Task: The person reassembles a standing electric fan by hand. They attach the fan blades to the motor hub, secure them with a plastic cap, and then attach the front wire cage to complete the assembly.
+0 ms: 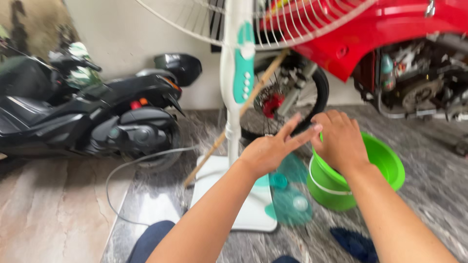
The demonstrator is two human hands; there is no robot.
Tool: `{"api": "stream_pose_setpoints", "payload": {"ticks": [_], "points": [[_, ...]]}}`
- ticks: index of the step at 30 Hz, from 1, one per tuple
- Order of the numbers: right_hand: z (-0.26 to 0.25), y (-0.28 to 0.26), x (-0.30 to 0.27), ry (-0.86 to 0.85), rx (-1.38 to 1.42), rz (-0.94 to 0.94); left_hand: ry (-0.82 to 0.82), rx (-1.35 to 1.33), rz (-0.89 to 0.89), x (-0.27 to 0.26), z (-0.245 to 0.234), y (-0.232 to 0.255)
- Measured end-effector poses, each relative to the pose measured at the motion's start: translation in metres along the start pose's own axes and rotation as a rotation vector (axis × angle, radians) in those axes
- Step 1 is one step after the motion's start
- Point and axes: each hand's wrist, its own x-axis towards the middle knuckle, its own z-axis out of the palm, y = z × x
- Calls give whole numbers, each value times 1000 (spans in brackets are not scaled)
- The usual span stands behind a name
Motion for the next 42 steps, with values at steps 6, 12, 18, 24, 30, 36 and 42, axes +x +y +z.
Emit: {"api": "stream_pose_setpoints", "payload": {"ticks": [6,12,18,24,30,36,42], "points": [[25,36,-36,-115,47,55,-206,19,-211,4,32,15],[53,52,-64,-237,96,112,-204,-47,-236,-7,83,8],[83,59,-82,-308,122,111,-274,-10,-282,-19,143,-6],[109,59,-101,-421,153,129,-431,129,-257,-30,194,-10],[139,57,-121,-512,200,175,-578,109,-363,-40,220,-10],[177,49,-146,-655,219,237,-642,38,-460,-50,237,-19],[201,61,-168,-786,176,266,-743,34,-476,-58,259,-29]]}}
